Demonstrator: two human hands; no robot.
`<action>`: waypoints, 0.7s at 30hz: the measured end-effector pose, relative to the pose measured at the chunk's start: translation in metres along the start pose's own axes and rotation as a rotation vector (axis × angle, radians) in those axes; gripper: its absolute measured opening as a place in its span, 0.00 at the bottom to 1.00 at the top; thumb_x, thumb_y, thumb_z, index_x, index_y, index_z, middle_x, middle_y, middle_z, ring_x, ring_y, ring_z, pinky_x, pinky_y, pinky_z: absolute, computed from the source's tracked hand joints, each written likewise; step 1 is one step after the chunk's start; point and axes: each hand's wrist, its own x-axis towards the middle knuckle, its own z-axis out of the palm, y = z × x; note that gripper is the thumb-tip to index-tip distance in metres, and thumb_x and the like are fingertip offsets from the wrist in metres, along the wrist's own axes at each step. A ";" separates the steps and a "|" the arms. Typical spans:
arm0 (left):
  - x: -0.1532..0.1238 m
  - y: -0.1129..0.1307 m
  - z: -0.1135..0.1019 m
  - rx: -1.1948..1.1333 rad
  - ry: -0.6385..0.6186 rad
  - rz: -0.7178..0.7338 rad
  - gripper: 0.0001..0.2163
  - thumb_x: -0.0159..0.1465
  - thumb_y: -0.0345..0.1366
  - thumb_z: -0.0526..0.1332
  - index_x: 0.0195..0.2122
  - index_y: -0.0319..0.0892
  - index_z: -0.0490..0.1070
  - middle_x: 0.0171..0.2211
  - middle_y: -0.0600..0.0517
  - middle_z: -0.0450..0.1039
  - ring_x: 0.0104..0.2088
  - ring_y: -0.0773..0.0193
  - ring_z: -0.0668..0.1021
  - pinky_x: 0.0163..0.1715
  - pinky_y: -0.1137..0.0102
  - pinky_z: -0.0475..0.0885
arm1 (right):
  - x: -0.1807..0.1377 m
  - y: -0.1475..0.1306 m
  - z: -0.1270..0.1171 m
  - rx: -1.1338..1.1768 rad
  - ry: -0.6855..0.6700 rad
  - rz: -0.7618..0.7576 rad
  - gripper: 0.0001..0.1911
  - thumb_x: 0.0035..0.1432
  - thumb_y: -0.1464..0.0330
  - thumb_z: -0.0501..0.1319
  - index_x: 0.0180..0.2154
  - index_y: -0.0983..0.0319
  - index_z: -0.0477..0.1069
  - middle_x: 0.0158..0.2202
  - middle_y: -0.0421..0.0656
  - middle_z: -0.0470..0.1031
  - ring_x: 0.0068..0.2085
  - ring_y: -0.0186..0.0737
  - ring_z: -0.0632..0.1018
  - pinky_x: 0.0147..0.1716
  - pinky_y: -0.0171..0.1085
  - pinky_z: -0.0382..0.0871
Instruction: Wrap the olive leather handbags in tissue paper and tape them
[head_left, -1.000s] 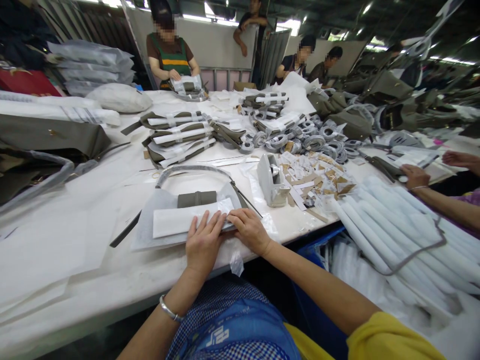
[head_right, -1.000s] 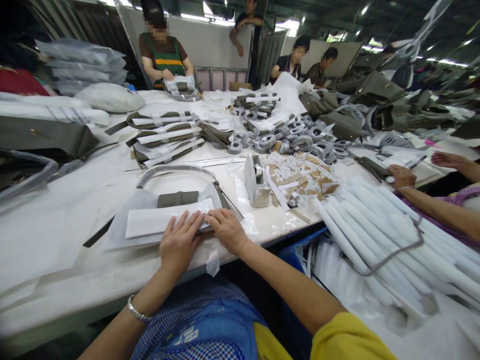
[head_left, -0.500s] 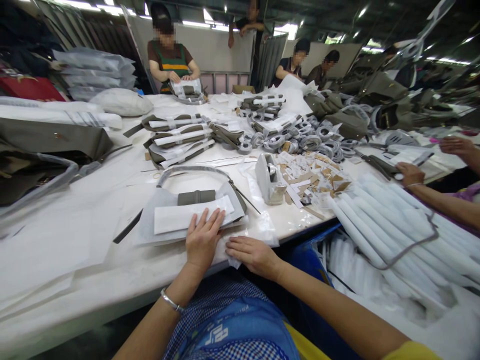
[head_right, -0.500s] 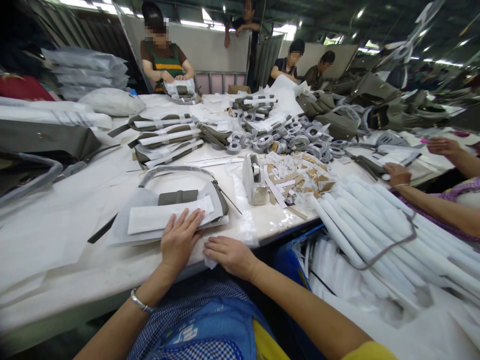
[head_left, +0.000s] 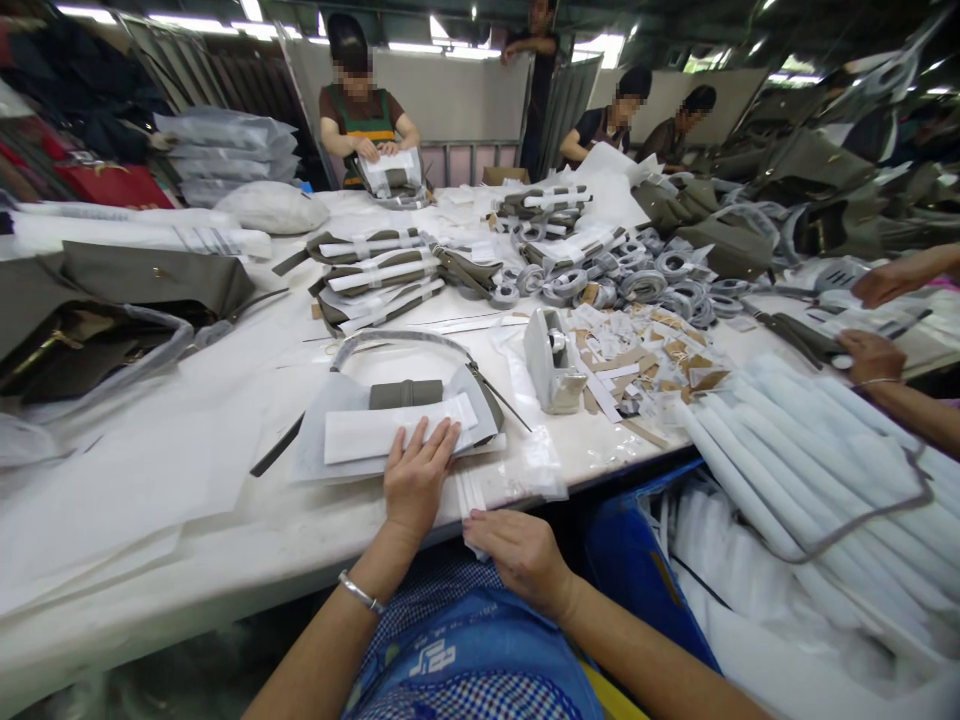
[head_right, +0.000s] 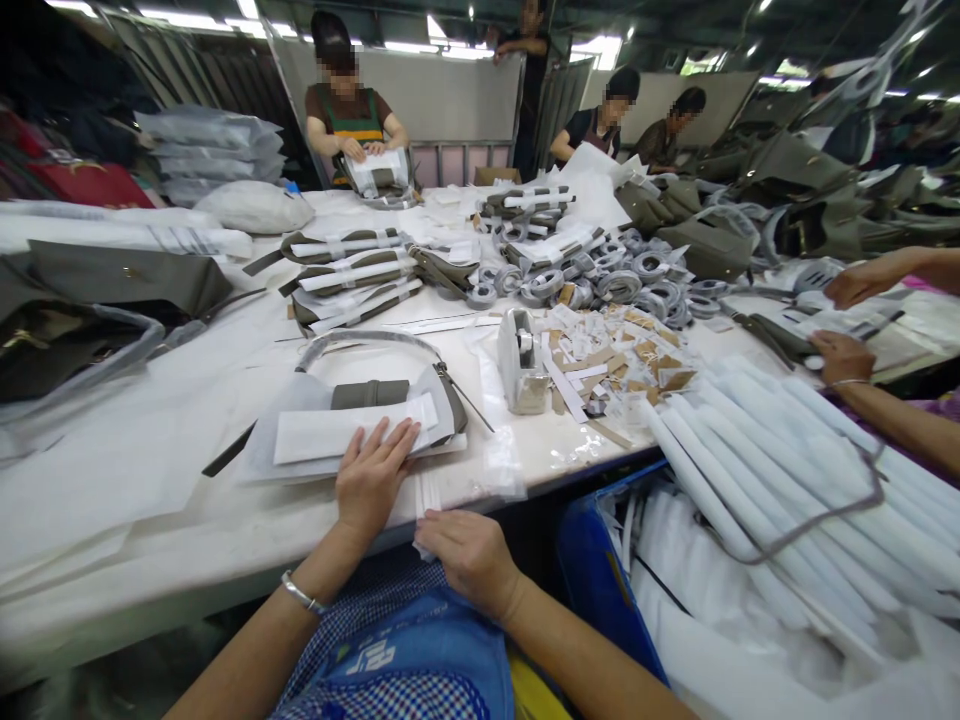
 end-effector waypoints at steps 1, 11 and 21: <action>0.000 0.000 0.000 0.001 -0.006 0.002 0.24 0.67 0.32 0.57 0.65 0.49 0.60 0.62 0.50 0.66 0.64 0.49 0.66 0.63 0.47 0.58 | 0.003 -0.001 -0.003 -0.005 -0.009 -0.012 0.19 0.63 0.79 0.52 0.49 0.60 0.74 0.44 0.44 0.82 0.48 0.43 0.81 0.48 0.42 0.78; -0.002 -0.005 0.003 0.023 0.023 0.068 0.22 0.69 0.31 0.55 0.64 0.47 0.61 0.62 0.45 0.66 0.61 0.52 0.69 0.64 0.48 0.56 | 0.108 0.023 -0.046 -0.085 -0.110 -0.075 0.16 0.66 0.76 0.52 0.43 0.57 0.78 0.40 0.40 0.83 0.40 0.37 0.82 0.42 0.36 0.76; -0.001 -0.008 0.005 -0.010 0.132 0.081 0.13 0.69 0.28 0.53 0.51 0.39 0.72 0.53 0.44 0.75 0.54 0.57 0.75 0.61 0.56 0.64 | 0.168 0.089 -0.010 -0.036 -0.243 0.484 0.06 0.57 0.70 0.66 0.32 0.52 0.81 0.34 0.33 0.83 0.37 0.38 0.82 0.38 0.34 0.71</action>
